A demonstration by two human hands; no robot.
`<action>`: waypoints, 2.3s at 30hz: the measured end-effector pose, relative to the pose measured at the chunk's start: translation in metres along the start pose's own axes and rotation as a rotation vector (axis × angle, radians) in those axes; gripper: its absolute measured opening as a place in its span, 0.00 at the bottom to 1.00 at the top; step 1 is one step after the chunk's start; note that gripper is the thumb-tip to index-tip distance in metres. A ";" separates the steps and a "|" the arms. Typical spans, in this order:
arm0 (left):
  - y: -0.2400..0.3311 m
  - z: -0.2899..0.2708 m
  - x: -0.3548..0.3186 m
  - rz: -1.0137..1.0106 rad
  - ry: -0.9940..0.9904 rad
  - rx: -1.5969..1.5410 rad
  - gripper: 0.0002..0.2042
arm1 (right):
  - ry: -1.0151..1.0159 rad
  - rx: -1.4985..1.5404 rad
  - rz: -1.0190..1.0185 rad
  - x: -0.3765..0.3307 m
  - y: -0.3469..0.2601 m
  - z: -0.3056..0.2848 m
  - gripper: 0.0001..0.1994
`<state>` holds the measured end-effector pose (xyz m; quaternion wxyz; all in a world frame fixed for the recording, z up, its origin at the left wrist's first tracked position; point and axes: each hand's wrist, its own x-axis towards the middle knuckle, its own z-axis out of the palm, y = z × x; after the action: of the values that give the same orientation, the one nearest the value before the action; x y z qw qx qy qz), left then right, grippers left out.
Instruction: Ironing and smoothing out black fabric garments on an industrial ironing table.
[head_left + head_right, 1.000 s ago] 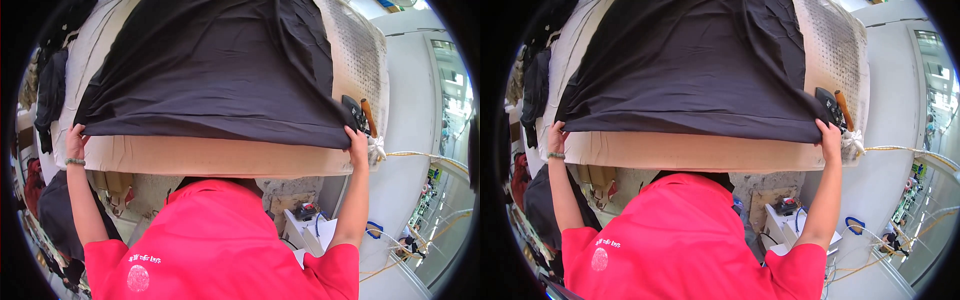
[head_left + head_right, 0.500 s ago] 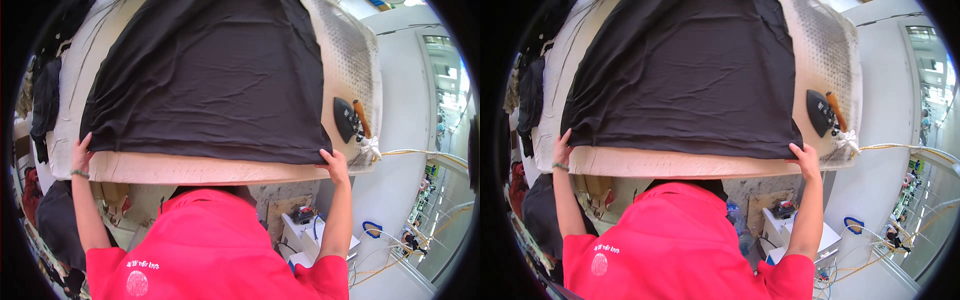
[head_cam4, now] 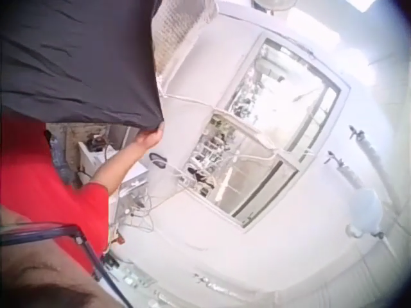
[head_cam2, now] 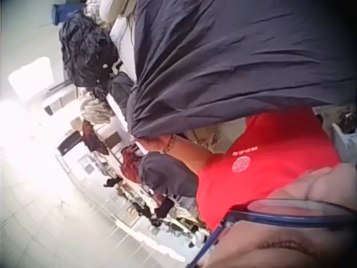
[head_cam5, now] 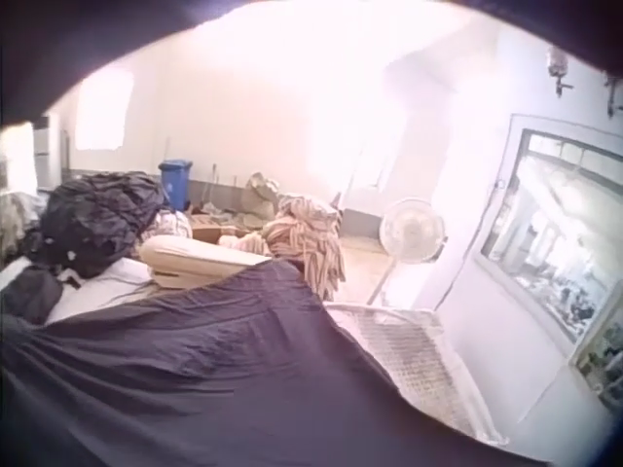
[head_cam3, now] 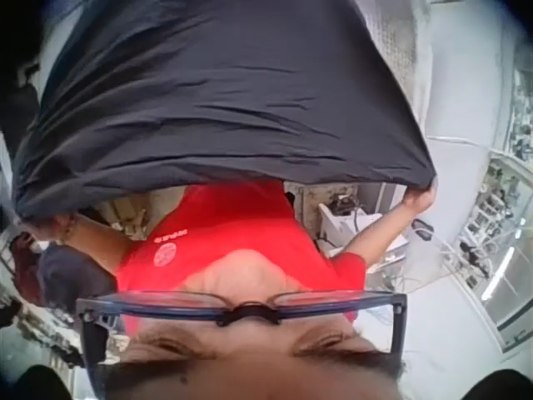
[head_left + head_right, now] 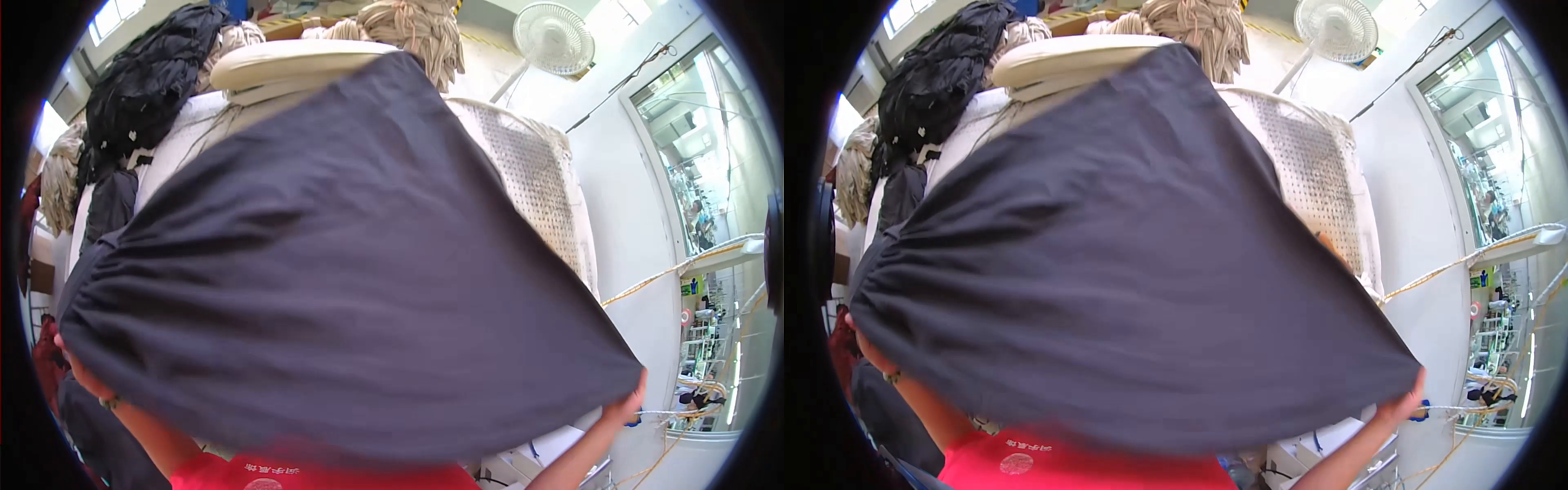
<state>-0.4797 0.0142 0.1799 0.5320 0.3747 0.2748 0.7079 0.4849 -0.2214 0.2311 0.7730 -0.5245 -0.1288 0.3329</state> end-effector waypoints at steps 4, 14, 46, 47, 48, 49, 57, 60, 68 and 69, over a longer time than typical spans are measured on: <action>-0.034 0.070 0.031 0.108 0.143 0.253 0.24 | 0.199 -0.746 -0.559 -0.004 -0.041 -0.090 0.24; -0.172 0.082 0.258 -0.256 0.242 0.795 0.09 | -0.351 -1.439 0.300 0.228 0.091 0.195 0.10; -0.211 -0.035 0.000 -0.703 0.465 0.942 0.10 | -0.368 -1.029 0.532 0.135 0.219 0.083 0.16; -0.210 -0.043 -0.002 -0.690 0.516 0.986 0.10 | -0.353 -1.009 0.562 0.139 0.216 0.078 0.15; -0.213 -0.052 -0.004 -0.673 0.561 1.016 0.10 | -0.333 -0.993 0.577 0.142 0.212 0.074 0.14; -0.219 -0.063 -0.006 -0.704 0.528 1.044 0.11 | -0.306 -0.980 0.589 0.141 0.213 0.073 0.13; -0.255 -0.096 -0.083 -0.510 0.925 0.409 0.10 | -0.395 -1.061 0.584 0.145 0.246 0.066 0.13; -0.318 0.040 -0.099 -0.683 0.760 0.065 0.12 | -0.381 -0.923 0.673 0.141 0.233 0.065 0.15; -0.370 0.190 -0.095 -0.600 0.993 0.042 0.19 | -0.447 -0.823 0.826 0.159 0.224 0.071 0.15; -0.372 0.190 -0.096 -0.598 0.995 0.046 0.19 | -0.449 -0.820 0.830 0.162 0.222 0.069 0.15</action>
<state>-0.1051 0.0252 -0.0276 0.5073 -0.0852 0.6010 0.6117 0.4840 -0.0158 0.0366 0.2694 -0.7020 -0.1908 0.6310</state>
